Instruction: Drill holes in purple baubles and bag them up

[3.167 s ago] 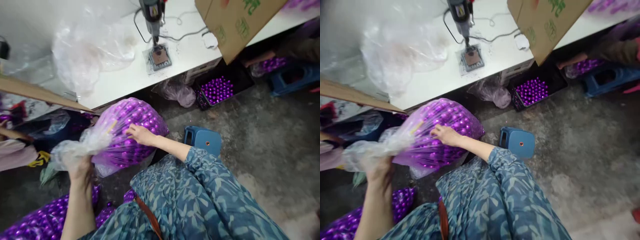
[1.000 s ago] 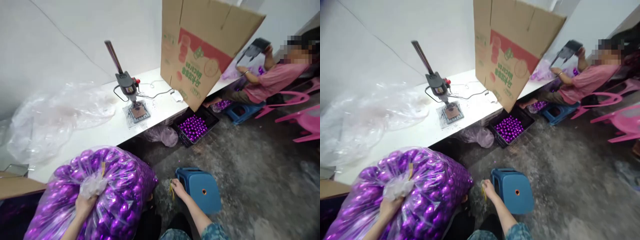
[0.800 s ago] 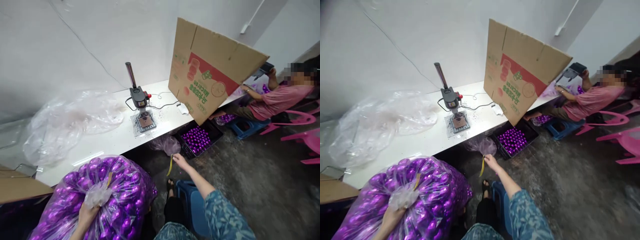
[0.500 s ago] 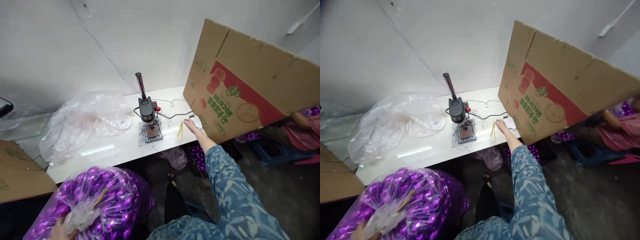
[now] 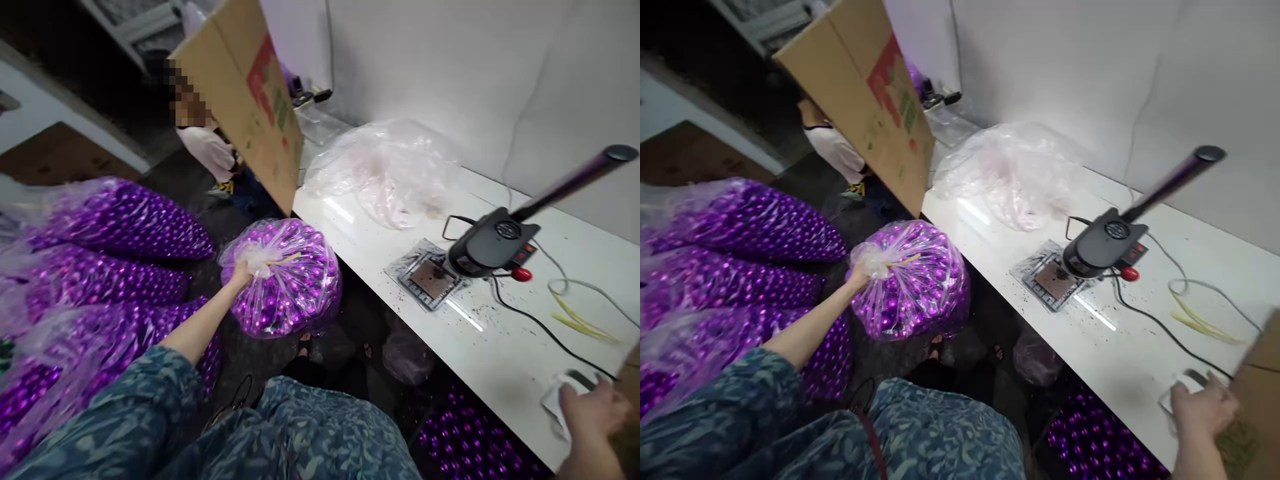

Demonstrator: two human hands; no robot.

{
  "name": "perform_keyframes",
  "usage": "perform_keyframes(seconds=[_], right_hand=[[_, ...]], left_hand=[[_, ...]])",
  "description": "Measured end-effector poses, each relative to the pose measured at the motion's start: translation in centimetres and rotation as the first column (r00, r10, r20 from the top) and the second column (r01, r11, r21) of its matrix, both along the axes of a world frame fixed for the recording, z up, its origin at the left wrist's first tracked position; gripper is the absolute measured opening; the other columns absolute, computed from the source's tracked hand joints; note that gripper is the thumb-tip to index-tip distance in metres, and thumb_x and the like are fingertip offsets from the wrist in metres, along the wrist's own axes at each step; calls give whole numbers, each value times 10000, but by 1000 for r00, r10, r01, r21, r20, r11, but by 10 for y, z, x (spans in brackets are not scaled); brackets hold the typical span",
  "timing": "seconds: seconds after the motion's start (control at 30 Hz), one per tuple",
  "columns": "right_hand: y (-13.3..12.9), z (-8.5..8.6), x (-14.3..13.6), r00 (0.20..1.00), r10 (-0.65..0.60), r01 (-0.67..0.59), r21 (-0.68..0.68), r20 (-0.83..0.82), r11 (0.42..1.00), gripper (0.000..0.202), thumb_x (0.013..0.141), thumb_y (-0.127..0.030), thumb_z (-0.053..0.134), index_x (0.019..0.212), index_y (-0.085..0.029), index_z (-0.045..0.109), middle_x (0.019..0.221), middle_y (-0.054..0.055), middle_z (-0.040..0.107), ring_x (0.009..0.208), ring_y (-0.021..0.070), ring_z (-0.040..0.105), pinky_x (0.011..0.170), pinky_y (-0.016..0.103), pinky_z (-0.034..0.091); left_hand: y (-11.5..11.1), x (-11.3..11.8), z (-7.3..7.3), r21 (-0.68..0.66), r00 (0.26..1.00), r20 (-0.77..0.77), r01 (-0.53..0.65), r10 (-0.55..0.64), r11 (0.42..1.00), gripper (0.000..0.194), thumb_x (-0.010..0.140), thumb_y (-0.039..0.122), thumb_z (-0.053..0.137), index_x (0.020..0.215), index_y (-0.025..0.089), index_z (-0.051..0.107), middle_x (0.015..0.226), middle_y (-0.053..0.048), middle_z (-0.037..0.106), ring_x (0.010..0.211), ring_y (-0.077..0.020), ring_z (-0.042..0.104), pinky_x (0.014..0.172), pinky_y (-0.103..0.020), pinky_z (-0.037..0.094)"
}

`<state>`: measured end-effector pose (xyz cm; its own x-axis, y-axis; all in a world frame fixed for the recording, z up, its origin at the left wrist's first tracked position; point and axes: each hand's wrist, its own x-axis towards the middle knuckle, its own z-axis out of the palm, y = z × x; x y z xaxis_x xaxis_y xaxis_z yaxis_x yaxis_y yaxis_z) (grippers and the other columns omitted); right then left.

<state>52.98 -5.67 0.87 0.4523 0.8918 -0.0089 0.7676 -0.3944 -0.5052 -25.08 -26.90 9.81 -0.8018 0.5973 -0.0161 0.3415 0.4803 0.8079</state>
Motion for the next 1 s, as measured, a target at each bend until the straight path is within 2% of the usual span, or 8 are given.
perform_keyframes(seconds=[0.13,0.23,0.37,0.47,0.6,0.73,0.87,1.0], right_hand=[[-50,-71,-70,985,69,-96,-174,-158,980,754,656,-604,467,1293,-242,649,1024,323,675,1170,442,606,929,632,451],[-92,-75,-184,856,237,-360,-200,-460,911,632,614,-670,512,1013,-220,705,910,188,743,952,405,705,927,580,521],[-137,-26,-370,513,432,-636,9,-742,771,633,734,-698,543,1027,-162,708,960,154,755,837,296,720,843,461,574],[-158,22,-489,219,592,-781,224,-776,583,475,841,-588,570,1050,-188,718,1069,110,746,1005,261,698,956,408,533],[-167,72,-600,83,678,-785,371,-730,496,493,858,-565,595,1174,-193,662,1082,86,718,932,212,682,908,361,540],[-160,96,-658,178,717,-716,412,-674,564,569,872,-612,556,1246,-187,608,1052,79,697,857,185,659,835,325,534],[-148,99,-667,219,646,-614,412,-731,674,619,921,-694,367,1064,-165,653,899,90,700,811,205,658,751,336,539],[-145,94,-651,170,562,-577,381,-810,723,578,916,-713,393,1074,-192,585,814,59,673,655,181,639,658,340,555]], left_hand=[[-12,-7,-16,144,973,227,-75,41,987,306,698,355,764,907,174,634,929,-45,690,916,-190,625,900,-351,502],[-16,-13,-18,201,925,380,-99,16,975,375,672,444,786,881,170,639,825,-44,670,806,-189,608,765,-326,507],[-22,-19,-13,280,839,536,-70,-95,958,508,668,565,766,938,145,674,877,-80,700,781,-193,613,694,-310,503],[-23,-18,-11,331,787,587,-15,-193,944,497,646,493,799,949,114,690,906,-99,723,808,-211,637,730,-326,517],[-19,-7,-12,397,770,565,60,-295,916,440,657,297,813,1008,66,682,1021,-116,734,963,-252,659,883,-360,498],[-13,-2,-13,425,787,509,123,-349,897,564,619,297,855,1111,92,669,1123,-144,719,1046,-281,653,988,-417,482],[-11,-12,-6,414,859,400,141,-319,899,765,471,170,881,1198,154,643,1238,-114,664,1143,-272,600,1052,-399,444],[2,-30,2,341,919,315,125,-239,932,367,482,125,806,829,153,690,930,-53,686,1036,-250,609,952,-329,477]])
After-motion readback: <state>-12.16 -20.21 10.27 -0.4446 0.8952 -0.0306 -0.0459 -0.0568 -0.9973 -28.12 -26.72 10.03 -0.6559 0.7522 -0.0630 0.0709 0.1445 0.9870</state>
